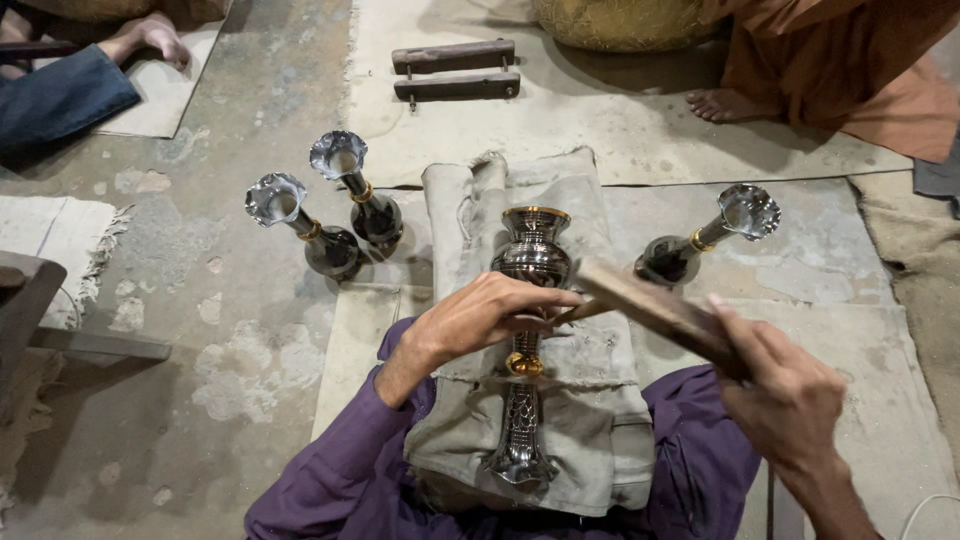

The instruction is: The person sits on the floor and decorates a silver metal vase using a small punch held against the vase and a wooden mallet to strike it, rotating the punch and repositioning it along the vase's surface to emboss patterns. Finished vases sit nearby on the floor.

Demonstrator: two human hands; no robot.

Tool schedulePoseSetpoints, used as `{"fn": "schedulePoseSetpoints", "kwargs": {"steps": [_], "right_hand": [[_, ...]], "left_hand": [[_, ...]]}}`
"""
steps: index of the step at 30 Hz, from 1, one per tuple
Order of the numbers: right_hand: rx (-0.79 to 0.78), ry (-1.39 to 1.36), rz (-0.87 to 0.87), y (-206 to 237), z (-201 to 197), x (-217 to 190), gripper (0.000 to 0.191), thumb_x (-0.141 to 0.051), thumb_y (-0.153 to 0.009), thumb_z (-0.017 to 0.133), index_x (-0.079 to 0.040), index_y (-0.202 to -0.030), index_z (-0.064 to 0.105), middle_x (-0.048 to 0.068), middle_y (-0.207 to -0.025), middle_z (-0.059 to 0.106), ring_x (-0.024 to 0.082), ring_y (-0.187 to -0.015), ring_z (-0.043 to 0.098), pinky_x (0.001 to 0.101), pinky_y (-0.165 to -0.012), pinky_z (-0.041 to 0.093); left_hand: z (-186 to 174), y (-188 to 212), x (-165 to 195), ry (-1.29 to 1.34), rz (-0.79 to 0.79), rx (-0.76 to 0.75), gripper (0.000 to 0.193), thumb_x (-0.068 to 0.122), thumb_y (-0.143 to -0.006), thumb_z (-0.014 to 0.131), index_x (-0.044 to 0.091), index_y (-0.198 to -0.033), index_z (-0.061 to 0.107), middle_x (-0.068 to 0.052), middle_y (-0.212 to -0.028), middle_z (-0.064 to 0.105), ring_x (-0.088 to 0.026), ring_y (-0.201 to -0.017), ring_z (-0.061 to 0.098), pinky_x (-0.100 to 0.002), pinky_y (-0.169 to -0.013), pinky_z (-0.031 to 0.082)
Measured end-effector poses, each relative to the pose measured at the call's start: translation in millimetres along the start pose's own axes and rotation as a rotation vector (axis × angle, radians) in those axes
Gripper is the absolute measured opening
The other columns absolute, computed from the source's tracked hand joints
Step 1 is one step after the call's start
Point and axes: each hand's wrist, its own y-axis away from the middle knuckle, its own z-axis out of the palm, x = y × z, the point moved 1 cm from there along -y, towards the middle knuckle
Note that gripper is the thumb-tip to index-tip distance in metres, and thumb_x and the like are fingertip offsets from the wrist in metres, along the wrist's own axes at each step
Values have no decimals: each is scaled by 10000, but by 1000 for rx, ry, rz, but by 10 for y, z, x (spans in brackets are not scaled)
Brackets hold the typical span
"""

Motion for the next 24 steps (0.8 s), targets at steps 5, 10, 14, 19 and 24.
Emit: {"fn": "schedulePoseSetpoints", "kwargs": {"steps": [5, 10, 14, 19, 24], "right_hand": [[-2, -86, 0, -93, -133, -16, 662, -114, -856, 741, -236, -1475, 540, 90, -1084, 748, 253, -707, 704, 383, -610, 595], [68, -329, -2, -112, -218, -87, 765, -74, -811, 726, -244, -1531, 534, 93, -1208, 717, 254, -953, 738, 374, -797, 617], [15, -191, 32, -168, -213, -75, 785, -64, -749, 760, -280, -1478, 564, 79, -1139, 756, 237, -859, 745, 390, -769, 622], [-69, -295, -45, -293, -207, 11, 742, -113, -836, 729, -237, -1534, 508, 105, -1210, 732, 233, -889, 746, 377, -802, 624], [-45, -294, -73, -471, -354, -13, 763, -114, -840, 731, -227, -1553, 483, 191, -1187, 725, 259, -811, 753, 360, -672, 643]], "left_hand": [[56, 18, 11, 12, -7, 42, 607, 41, -844, 752, 245, -1399, 612, -36, -1118, 792, -197, -866, 789, -374, -802, 630], [65, 46, 58, -38, -46, 71, 565, 83, -857, 774, 208, -1388, 627, -69, -1101, 781, -227, -850, 774, -395, -782, 614], [45, 92, 46, 43, -73, 119, 581, 68, -854, 770, 181, -1398, 601, -84, -1079, 789, -217, -928, 781, -361, -834, 625], [147, 201, -11, 201, -141, 261, 552, 24, -905, 723, 176, -1417, 584, -84, -1110, 797, -192, -1008, 794, -335, -903, 655], [217, 211, -90, 165, -137, 276, 565, 11, -905, 705, 165, -1431, 570, -90, -1136, 787, -199, -1020, 784, -348, -922, 652]]}}
